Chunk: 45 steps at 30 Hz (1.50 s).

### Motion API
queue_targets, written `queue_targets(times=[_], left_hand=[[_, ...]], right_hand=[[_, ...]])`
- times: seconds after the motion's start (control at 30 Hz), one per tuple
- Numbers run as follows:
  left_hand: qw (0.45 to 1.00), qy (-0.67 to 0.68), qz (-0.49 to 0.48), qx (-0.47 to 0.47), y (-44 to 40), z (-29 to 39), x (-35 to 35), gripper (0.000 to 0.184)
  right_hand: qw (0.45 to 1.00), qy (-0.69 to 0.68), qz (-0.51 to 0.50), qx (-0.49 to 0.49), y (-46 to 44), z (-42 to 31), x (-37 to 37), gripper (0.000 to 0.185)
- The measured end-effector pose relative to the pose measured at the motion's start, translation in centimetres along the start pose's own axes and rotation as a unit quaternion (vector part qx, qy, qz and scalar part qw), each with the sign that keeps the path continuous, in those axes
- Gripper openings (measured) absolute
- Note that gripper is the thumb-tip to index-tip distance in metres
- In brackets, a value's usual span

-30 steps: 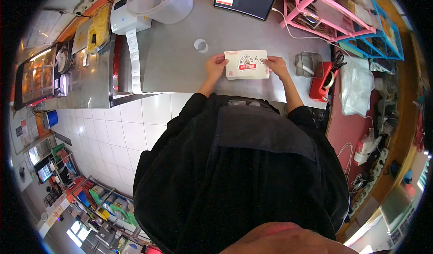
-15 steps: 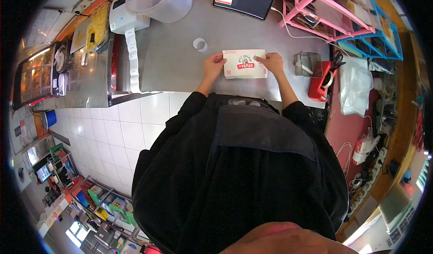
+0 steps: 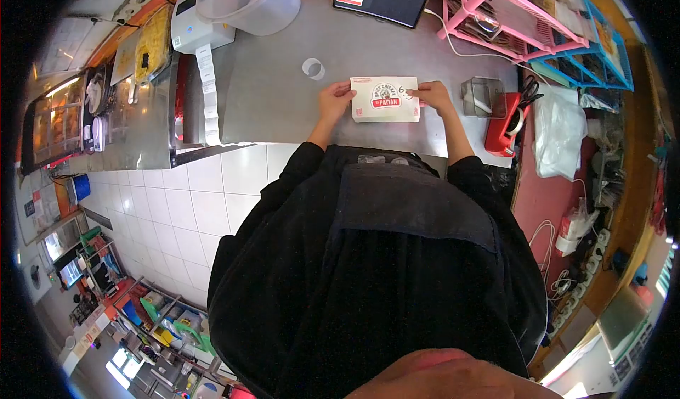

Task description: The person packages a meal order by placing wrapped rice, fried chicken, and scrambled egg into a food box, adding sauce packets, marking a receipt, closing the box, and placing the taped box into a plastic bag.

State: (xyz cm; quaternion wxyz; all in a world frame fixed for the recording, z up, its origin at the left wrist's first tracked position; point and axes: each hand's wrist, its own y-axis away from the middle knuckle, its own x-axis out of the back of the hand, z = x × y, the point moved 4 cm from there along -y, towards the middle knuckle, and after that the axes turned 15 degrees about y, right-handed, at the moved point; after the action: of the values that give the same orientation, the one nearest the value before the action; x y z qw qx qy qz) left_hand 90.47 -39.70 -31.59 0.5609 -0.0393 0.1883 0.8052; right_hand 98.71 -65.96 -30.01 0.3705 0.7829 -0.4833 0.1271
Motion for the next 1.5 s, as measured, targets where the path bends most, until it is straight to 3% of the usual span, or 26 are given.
queue_targets(times=[0.03, 0.07, 0.13, 0.27, 0.3, 0.33, 0.47, 0.5, 0.53, 0.57, 0.67, 0.73, 0.8, 0.87, 0.9, 0.97, 1.0, 1.07, 1.1, 1.17, 1.27, 1.33, 1.4, 1.43, 1.47, 1.5], left_hand=[[1.000, -0.007, -0.002, -0.002, 0.3, 0.5, -0.2, 0.029], [1.000, -0.014, -0.003, -0.004, 0.5, 1.1, -0.5, 0.030], [1.000, -0.012, -0.005, -0.014, 0.1, 0.6, -0.2, 0.030], [1.000, -0.001, 0.011, 0.013, -0.2, -0.5, 0.1, 0.030], [1.000, -0.002, 0.011, 0.013, 0.0, -0.2, 0.0, 0.030], [1.000, -0.001, 0.014, 0.015, 0.2, 0.0, -0.1, 0.030], [1.000, 0.023, 0.009, 0.006, 0.0, -0.7, -0.1, 0.030], [1.000, 0.022, 0.009, 0.007, 0.1, -0.6, 0.0, 0.030], [1.000, 0.018, 0.011, 0.010, 0.2, -0.4, 0.0, 0.030], [1.000, 0.015, 0.013, 0.014, 0.3, -0.4, -0.1, 0.031], [0.998, 0.058, 0.002, 0.018, 0.2, -0.4, 0.0, 0.030], [0.998, 0.056, 0.002, 0.024, 0.5, 0.1, -0.2, 0.030], [0.998, 0.056, 0.000, 0.027, 0.7, 0.5, -0.5, 0.029], [0.999, 0.043, -0.006, 0.030, 0.7, 0.7, -0.5, 0.029], [0.999, 0.043, -0.006, 0.030, 0.7, 0.6, -0.5, 0.029], [0.998, 0.043, 0.001, 0.037, 0.5, 0.1, -0.4, 0.030], [0.998, 0.044, 0.001, 0.037, 0.4, 0.0, -0.4, 0.030], [0.998, 0.045, -0.004, 0.037, 0.3, 0.0, -0.3, 0.031], [0.998, 0.048, -0.001, 0.037, 0.6, -0.3, -0.1, 0.031], [0.999, 0.024, 0.003, 0.031, 0.4, -0.1, -0.1, 0.032], [0.999, 0.029, 0.005, 0.040, 0.3, 0.2, -0.3, 0.028], [0.998, 0.005, -0.028, 0.050, -0.7, -0.5, 0.1, 0.038], [0.996, -0.017, -0.054, 0.064, -0.6, -0.5, 0.1, 0.047], [0.971, -0.211, -0.093, -0.058, 0.2, 1.9, -1.1, 0.066], [0.893, -0.395, -0.127, -0.175, 1.0, 3.9, -2.4, 0.085], [0.893, -0.395, -0.126, -0.176, 1.4, 4.9, -3.0, 0.085]], right_hand=[[0.997, -0.080, -0.008, -0.015, 0.0, 0.2, 0.1, 0.046], [0.997, -0.080, -0.009, -0.014, -0.4, -0.1, 0.4, 0.046], [0.951, 0.309, -0.024, -0.014, -0.7, -2.3, 1.1, 0.031], [0.928, 0.360, 0.057, -0.079, 0.8, -3.4, 1.1, 0.030], [0.985, 0.167, 0.027, -0.029, 0.5, -1.4, 0.8, 0.043], [0.999, -0.032, -0.005, 0.021, 0.3, -0.1, 0.3, 0.056], [0.997, -0.074, -0.022, 0.022, -0.3, -0.1, 0.2, 0.058], [0.990, 0.141, -0.010, -0.013, -0.2, -2.2, 0.7, 0.046], [0.936, 0.349, 0.003, -0.049, 0.1, -3.5, 1.1, 0.034], [0.936, 0.349, 0.003, -0.051, 0.6, -3.9, 0.9, 0.034], [0.948, 0.307, 0.075, -0.041, 1.5, -3.9, 1.2, 0.025], [0.998, -0.012, -0.024, -0.059, 0.5, -0.4, 0.5, 0.031], [0.996, -0.069, -0.041, -0.043, -0.5, 0.9, 0.1, 0.032], [0.989, 0.112, -0.062, -0.071, -0.3, -0.9, 0.9, 0.029], [0.989, 0.112, -0.062, -0.071, 0.0, -1.8, 0.3, 0.029], [0.933, 0.332, 0.092, -0.107, 0.8, -3.5, 0.6, 0.029], [0.933, 0.332, 0.093, -0.106, 1.0, -3.0, 1.0, 0.029], [0.998, 0.032, -0.033, -0.051, 1.1, -1.0, 0.8, 0.030], [0.997, 0.035, -0.036, -0.051, 1.3, 0.2, 0.6, 0.030], [0.989, -0.133, -0.067, -0.002, 1.2, 1.6, -0.2, 0.033], [0.995, -0.090, -0.050, -0.013, 0.9, 1.7, -0.1, 0.033], [0.995, -0.080, -0.054, -0.024, 2.0, 0.3, 0.8, 0.037], [0.991, -0.069, -0.107, -0.042, 4.2, -1.6, 1.7, 0.068], [0.991, -0.068, -0.108, -0.041, 4.3, -0.6, 1.2, 0.068], [0.994, -0.039, -0.076, 0.069, 4.0, 0.7, 0.7, 0.086], [0.983, -0.009, -0.041, 0.178, 4.1, 1.1, 0.5, 0.106]])
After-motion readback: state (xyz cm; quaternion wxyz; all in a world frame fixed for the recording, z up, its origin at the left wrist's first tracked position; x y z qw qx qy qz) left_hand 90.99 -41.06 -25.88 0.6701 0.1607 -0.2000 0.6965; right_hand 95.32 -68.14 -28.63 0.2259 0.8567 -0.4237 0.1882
